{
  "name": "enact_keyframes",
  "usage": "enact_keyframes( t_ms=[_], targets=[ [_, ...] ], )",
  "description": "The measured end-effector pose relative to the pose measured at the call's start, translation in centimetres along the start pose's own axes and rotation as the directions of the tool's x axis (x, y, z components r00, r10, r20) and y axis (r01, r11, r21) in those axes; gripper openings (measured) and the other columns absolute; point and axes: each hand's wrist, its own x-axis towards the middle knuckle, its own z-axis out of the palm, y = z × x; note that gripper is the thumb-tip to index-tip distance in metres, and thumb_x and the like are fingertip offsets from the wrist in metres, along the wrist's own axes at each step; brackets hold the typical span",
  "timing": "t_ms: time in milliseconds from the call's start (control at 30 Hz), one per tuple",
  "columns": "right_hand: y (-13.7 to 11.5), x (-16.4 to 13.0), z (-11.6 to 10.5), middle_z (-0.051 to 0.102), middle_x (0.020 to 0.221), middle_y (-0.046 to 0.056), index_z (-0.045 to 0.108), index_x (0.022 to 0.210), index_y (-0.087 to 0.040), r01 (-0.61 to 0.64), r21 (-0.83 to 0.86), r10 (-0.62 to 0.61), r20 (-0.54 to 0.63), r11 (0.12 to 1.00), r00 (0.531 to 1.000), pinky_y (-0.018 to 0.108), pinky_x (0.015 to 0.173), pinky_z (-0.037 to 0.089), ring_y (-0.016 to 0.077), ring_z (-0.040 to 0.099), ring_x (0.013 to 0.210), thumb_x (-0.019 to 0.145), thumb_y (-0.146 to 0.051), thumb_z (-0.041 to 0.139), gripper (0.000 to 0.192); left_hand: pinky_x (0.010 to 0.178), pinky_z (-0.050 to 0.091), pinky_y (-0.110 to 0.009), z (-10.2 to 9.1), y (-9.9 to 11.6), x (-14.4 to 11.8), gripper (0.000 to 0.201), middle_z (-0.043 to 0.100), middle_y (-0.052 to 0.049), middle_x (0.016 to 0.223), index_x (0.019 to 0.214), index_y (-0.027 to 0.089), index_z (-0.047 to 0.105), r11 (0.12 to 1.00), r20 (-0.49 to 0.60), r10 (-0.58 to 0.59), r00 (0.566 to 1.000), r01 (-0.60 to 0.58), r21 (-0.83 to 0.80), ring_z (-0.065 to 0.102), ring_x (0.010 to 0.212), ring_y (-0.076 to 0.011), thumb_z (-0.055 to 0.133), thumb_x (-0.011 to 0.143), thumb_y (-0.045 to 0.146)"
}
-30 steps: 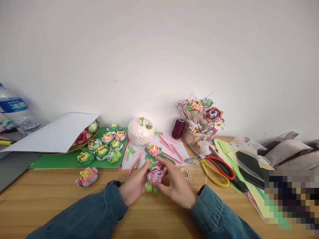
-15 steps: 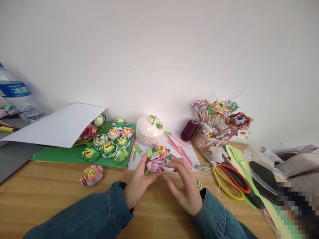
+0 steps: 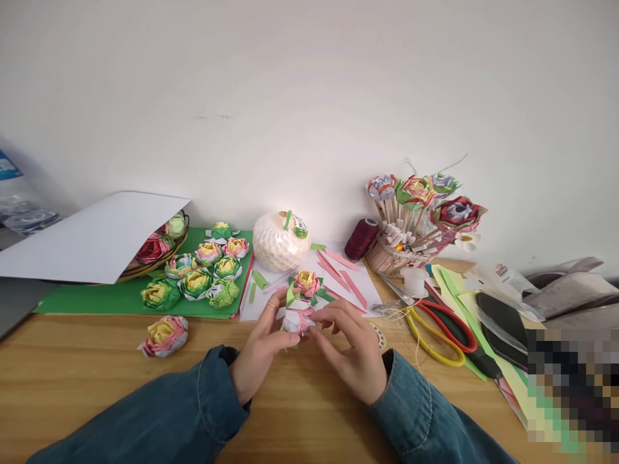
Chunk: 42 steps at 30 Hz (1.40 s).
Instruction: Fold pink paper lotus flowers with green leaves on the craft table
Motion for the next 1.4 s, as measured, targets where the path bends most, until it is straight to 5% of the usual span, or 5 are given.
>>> enact_keyframes(
  t_ms=[567,767,967,1267,1400],
  targets=[
    [0.3,0.3,-0.4,0.059,0.071,0.003,0.061,0.076,-0.019,-0.034,-0.001,0.034,0.025,0.999,0.999,0.025,0.055,0.046,0.0142,0.055,0.066,0.076,-0.014,0.051,0.01,0.087,0.042,-0.03,0.3,-0.2,0.6,0.046,0.051,-0.004,0.12,0.11,0.024,0.048,0.999,-0.062,-0.029,0.998,0.028,-0.021,0.047,0.109,-0.02,0.067,0.069,0.029],
    [0.0,0.0,-0.5,0.06,0.071,0.003,0.064,0.075,-0.017,-0.119,0.013,0.114,0.19,0.993,0.975,0.024,0.056,0.044,0.0129,0.055,0.063,0.076,-0.017,0.055,0.009,0.086,0.044,-0.029,0.3,-1.3,0.0,0.039,0.059,-0.004,0.103,0.099,0.02,0.051,0.992,-0.177,0.079,0.981,-0.06,0.112,0.054,0.099,-0.0191,0.069,0.067,0.031],
    [0.6,-0.1,-0.4,0.058,0.064,0.0,0.064,0.07,-0.017,-0.272,0.048,0.244,0.319,0.961,0.916,0.02,0.049,0.039,0.0095,0.049,0.054,0.076,-0.014,0.054,0.012,0.091,0.042,-0.029,0.3,-2.1,-0.7,0.047,0.056,-0.005,0.111,0.106,0.023,0.046,0.998,-0.206,-0.007,0.979,0.02,0.063,0.05,0.106,-0.0199,0.069,0.067,0.034],
    [0.4,-0.9,0.3,0.055,0.061,0.001,0.058,0.064,-0.015,-0.036,-0.283,0.063,0.086,0.958,0.994,0.022,0.049,0.034,0.011,0.048,0.054,0.071,-0.009,0.052,0.011,0.071,0.049,-0.027,0.5,-2.1,-0.8,0.053,0.052,-0.007,0.11,0.104,0.021,0.049,0.986,-0.309,-0.142,0.94,0.162,0.04,0.047,0.107,-0.0249,0.07,0.061,0.042],
    [0.0,-0.8,0.1,0.055,0.062,0.001,0.059,0.065,-0.015,-0.166,-0.107,0.183,0.18,0.98,0.966,0.021,0.051,0.035,0.0097,0.048,0.054,0.075,-0.012,0.051,0.014,0.075,0.048,-0.031,0.8,-1.7,-0.7,0.05,0.055,-0.008,0.105,0.1,0.018,0.051,0.991,-0.302,-0.083,0.95,0.11,0.073,0.05,0.103,-0.0266,0.072,0.06,0.039]
  ],
)
